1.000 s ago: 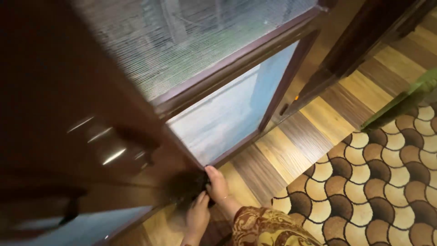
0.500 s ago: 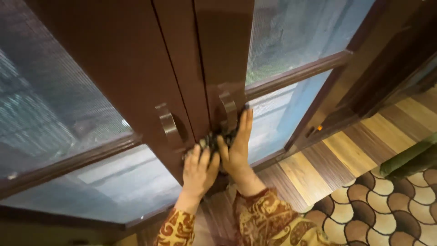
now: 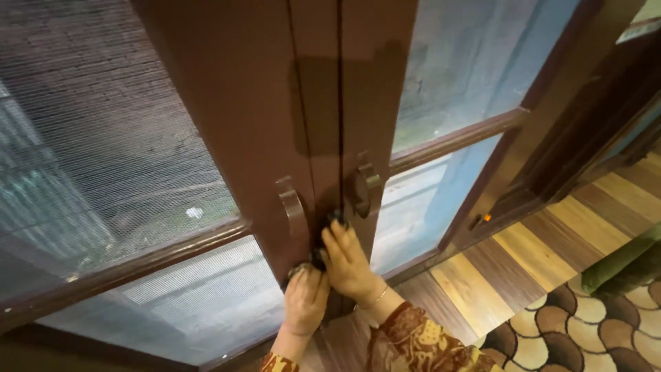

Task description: Cleaning the frames and glass panes of a wooden door using a cloth.

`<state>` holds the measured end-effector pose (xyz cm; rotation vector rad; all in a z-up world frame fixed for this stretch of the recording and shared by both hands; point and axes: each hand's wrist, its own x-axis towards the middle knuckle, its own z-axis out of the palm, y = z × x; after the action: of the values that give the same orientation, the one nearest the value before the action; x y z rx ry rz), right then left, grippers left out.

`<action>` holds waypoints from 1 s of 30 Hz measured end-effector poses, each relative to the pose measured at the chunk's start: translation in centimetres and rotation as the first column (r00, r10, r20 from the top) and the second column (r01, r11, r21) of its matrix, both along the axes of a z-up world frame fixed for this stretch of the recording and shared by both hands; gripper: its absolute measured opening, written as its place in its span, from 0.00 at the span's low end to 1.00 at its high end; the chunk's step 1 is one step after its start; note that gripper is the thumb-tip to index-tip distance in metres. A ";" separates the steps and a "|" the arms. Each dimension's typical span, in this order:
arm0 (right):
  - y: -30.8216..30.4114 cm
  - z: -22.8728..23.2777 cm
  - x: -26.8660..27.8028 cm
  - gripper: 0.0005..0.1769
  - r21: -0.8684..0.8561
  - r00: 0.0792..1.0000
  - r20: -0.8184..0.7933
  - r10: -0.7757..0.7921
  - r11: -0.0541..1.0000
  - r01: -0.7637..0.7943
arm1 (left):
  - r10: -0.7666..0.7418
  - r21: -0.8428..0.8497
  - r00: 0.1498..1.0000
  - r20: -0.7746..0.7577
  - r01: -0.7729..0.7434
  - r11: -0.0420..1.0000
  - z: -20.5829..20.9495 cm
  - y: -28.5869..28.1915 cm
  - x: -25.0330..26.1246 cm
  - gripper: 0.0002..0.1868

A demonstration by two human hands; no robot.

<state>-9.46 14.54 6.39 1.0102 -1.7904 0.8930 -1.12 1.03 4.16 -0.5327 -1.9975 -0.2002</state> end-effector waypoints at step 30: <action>3.7 38.5 -6.0 0.31 -0.350 0.969 -0.229 -0.094 0.937 0.009 | 0.264 0.068 0.897 -0.355 -0.257 0.964 32.8 8.7 -4.2 0.22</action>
<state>-15.46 18.29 44.89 0.8008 -1.3873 0.9668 -5.28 9.76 36.94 -0.2592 -1.6806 0.0442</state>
